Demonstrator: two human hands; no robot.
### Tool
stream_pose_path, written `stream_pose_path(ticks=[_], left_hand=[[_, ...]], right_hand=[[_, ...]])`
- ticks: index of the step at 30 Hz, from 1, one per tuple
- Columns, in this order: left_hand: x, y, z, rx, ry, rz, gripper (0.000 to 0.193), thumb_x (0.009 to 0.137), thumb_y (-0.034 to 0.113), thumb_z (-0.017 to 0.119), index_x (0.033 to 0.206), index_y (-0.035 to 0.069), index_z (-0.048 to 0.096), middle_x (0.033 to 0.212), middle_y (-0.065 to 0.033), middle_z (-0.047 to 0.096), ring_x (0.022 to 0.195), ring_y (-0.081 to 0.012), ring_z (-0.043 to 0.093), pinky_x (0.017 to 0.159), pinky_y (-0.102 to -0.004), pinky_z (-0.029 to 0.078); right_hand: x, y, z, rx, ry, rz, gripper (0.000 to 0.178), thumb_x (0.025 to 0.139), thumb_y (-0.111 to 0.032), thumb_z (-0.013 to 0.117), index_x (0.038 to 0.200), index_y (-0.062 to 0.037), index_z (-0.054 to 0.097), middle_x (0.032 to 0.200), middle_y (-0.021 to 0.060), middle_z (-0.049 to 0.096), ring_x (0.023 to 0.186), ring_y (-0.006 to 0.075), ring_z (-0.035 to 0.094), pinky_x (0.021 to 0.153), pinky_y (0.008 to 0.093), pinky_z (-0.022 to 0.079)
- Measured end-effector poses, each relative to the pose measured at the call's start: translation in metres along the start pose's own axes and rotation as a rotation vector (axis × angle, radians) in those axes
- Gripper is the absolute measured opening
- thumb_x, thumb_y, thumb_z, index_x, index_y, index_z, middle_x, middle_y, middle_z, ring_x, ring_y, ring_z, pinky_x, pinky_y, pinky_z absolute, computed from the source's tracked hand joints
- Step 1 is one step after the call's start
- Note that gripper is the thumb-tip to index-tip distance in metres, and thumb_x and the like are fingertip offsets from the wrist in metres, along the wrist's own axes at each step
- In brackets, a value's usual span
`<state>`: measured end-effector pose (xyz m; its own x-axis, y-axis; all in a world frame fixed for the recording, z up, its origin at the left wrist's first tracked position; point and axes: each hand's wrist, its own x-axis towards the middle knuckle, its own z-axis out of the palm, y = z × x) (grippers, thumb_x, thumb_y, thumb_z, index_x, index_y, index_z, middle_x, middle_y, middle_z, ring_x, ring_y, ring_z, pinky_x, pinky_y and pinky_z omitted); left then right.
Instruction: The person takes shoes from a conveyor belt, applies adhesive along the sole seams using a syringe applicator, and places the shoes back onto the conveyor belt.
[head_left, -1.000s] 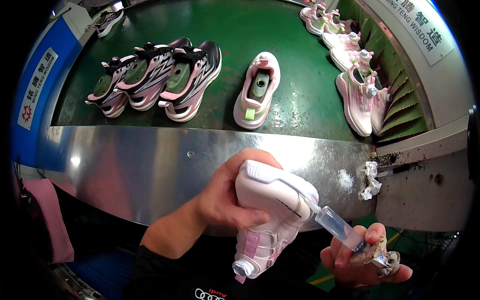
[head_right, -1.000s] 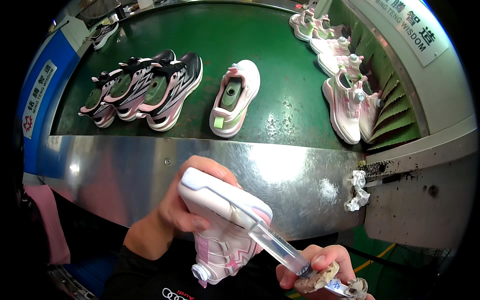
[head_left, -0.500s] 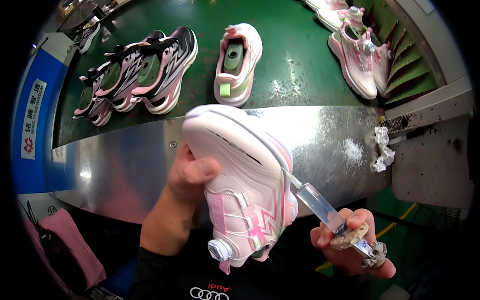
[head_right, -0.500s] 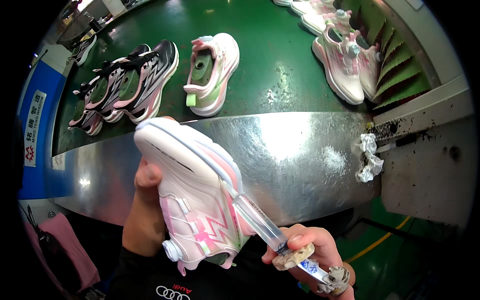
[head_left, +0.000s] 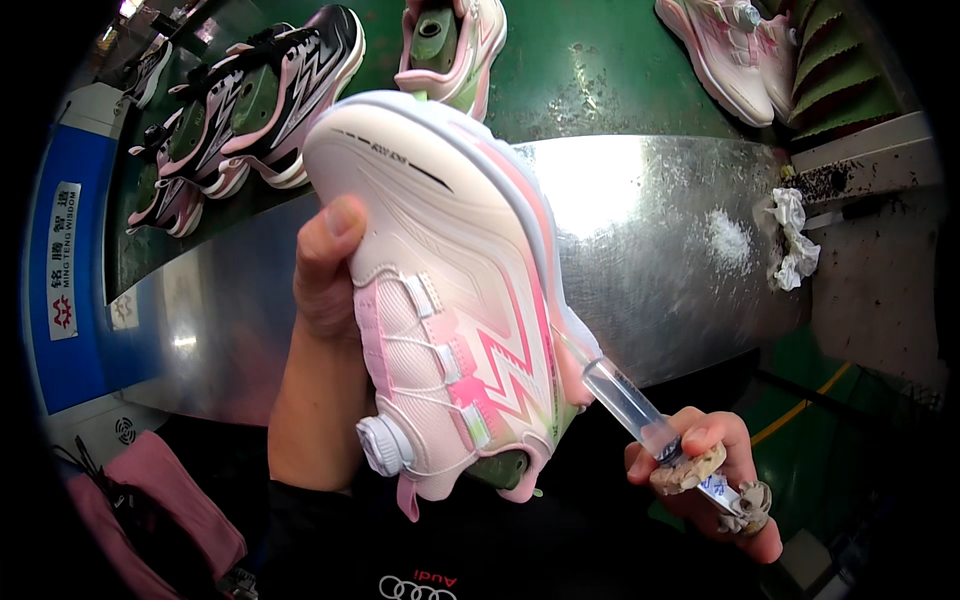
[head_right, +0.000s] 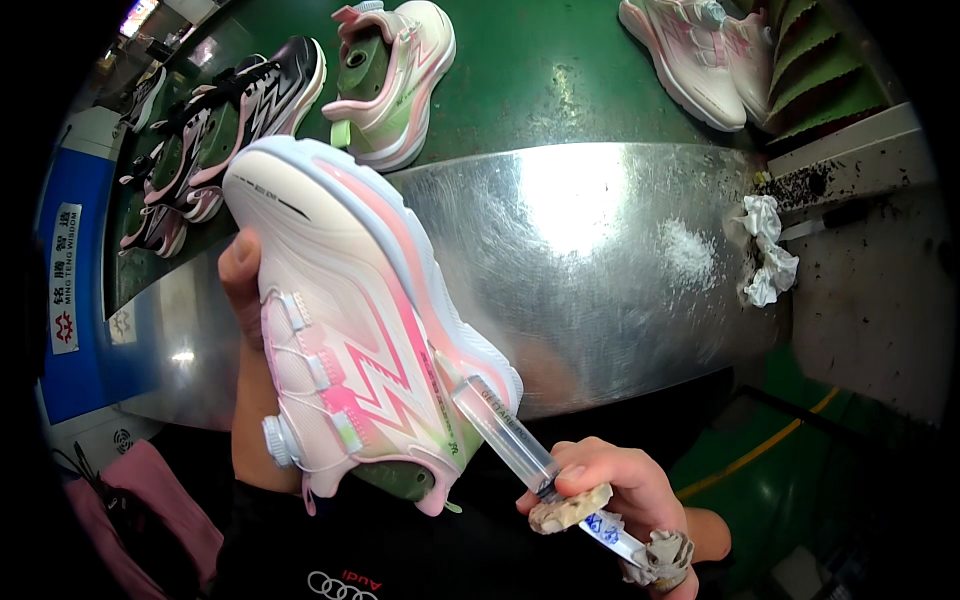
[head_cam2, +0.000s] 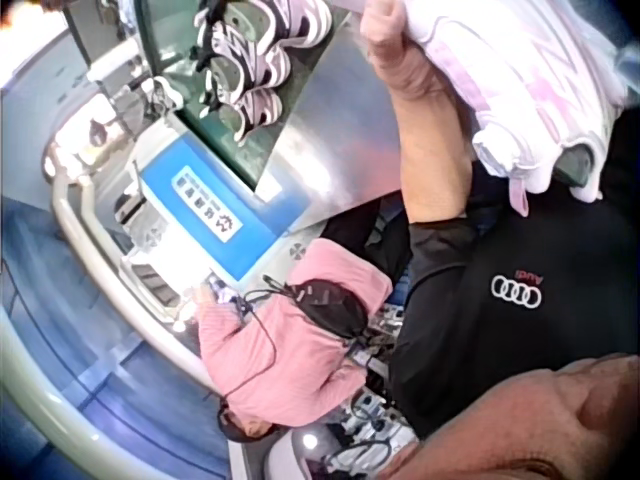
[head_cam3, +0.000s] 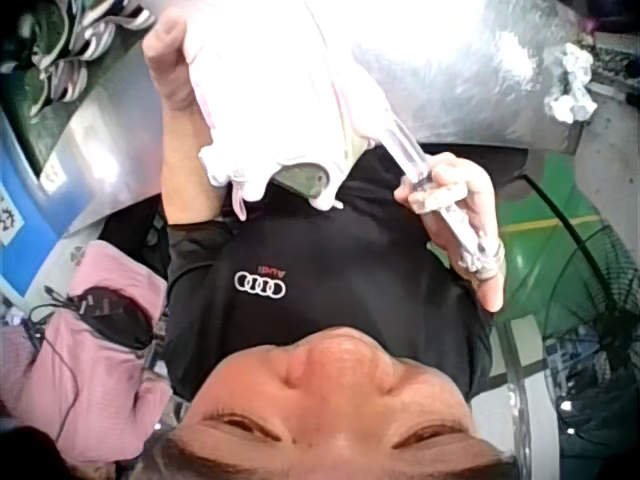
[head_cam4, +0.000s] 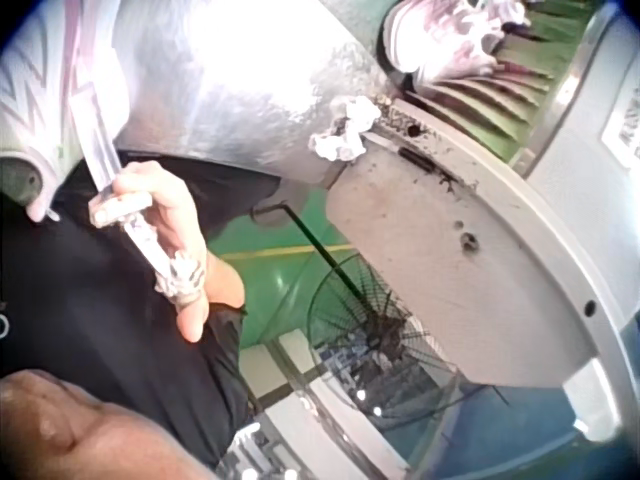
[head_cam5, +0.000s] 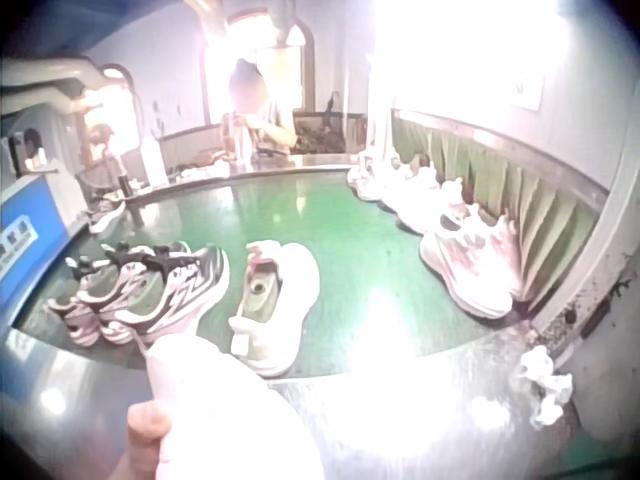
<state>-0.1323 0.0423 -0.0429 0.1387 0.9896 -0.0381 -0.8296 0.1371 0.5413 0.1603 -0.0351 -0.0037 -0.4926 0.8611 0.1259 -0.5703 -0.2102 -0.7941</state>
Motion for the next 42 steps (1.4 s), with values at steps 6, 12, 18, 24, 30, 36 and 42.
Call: stream_pose_path(ticks=[6, 12, 18, 24, 30, 36, 42], left_hand=[[0.008, -0.005, 0.004, -0.088, 0.021, 0.006, 0.057, 0.081, 0.034, 0.059, 0.12, -0.005, 0.047, 0.113, -0.0194, 0.058, 0.101, -0.0272, 0.059, 0.088, -0.0373, 0.049], [0.013, -0.002, -0.005, -0.077, -0.047, -0.005, 0.054, 0.082, 0.033, 0.058, 0.121, -0.003, 0.048, 0.112, -0.0175, 0.059, 0.1, -0.0258, 0.059, 0.088, -0.0372, 0.049], [0.019, -0.006, -0.013, -0.021, 0.06, -0.009, 0.049, 0.083, 0.033, 0.058, 0.118, -0.001, 0.05, 0.109, -0.0151, 0.06, 0.098, -0.0235, 0.061, 0.086, -0.0361, 0.05], [0.02, -0.006, -0.01, -0.013, 0.153, -0.062, 0.048, 0.083, 0.034, 0.058, 0.116, 0.0, 0.051, 0.107, -0.0145, 0.061, 0.096, -0.0226, 0.061, 0.085, -0.0353, 0.05], [0.021, -0.01, -0.014, 0.065, 0.192, -0.042, 0.048, 0.083, 0.035, 0.057, 0.116, 0.0, 0.052, 0.107, -0.0156, 0.061, 0.096, -0.024, 0.061, 0.086, -0.037, 0.05], [0.005, -0.004, -0.008, 0.161, 0.346, -0.101, 0.051, 0.083, 0.037, 0.057, 0.118, 0.0, 0.051, 0.107, -0.0172, 0.061, 0.095, -0.0262, 0.062, 0.085, -0.0392, 0.05], [-0.03, 0.016, -0.003, 0.173, 0.406, -0.263, 0.054, 0.084, 0.04, 0.055, 0.118, 0.0, 0.049, 0.113, -0.0195, 0.059, 0.101, -0.031, 0.06, 0.089, -0.0446, 0.048]], right_hand=[[-0.017, -0.003, 0.0, -0.054, -0.005, 0.052, 0.09, 0.074, -0.073, 0.052, 0.122, 0.0025, 0.043, 0.107, 0.0191, 0.051, 0.096, 0.0272, 0.056, 0.082, 0.036, 0.043], [-0.032, -0.003, -0.003, -0.118, -0.004, 0.077, 0.087, 0.077, -0.071, 0.051, 0.122, 0.0018, 0.043, 0.107, 0.0202, 0.052, 0.094, 0.0262, 0.056, 0.081, 0.0343, 0.042], [-0.044, -0.002, -0.007, -0.152, 0.004, 0.077, 0.086, 0.078, -0.072, 0.049, 0.121, 0.0018, 0.044, 0.107, 0.0202, 0.053, 0.092, 0.0239, 0.056, 0.078, 0.0329, 0.041], [-0.051, 0.006, -0.018, -0.142, -0.043, 0.08, 0.083, 0.073, -0.068, 0.06, 0.122, -0.0046, 0.041, 0.104, 0.018, 0.052, 0.086, 0.0225, 0.053, 0.067, 0.0313, 0.04], [-0.054, 0.015, -0.022, -0.137, 0.041, -0.007, 0.087, 0.075, -0.074, 0.05, 0.12, 0.0009, 0.046, 0.105, 0.0192, 0.057, 0.091, 0.0214, 0.057, 0.074, 0.0299, 0.039], [-0.056, 0.03, -0.035, -0.042, 0.057, -0.031, 0.088, 0.069, -0.069, 0.061, 0.12, 0.0016, 0.047, 0.106, 0.0171, 0.057, 0.089, 0.0224, 0.057, 0.075, 0.0292, 0.039], [-0.053, 0.029, -0.048, 0.074, -0.002, 0.016, 0.098, 0.058, -0.064, 0.076, 0.124, 0.0009, 0.042, 0.111, 0.0146, 0.049, 0.093, 0.0228, 0.053, 0.074, 0.0302, 0.045]])
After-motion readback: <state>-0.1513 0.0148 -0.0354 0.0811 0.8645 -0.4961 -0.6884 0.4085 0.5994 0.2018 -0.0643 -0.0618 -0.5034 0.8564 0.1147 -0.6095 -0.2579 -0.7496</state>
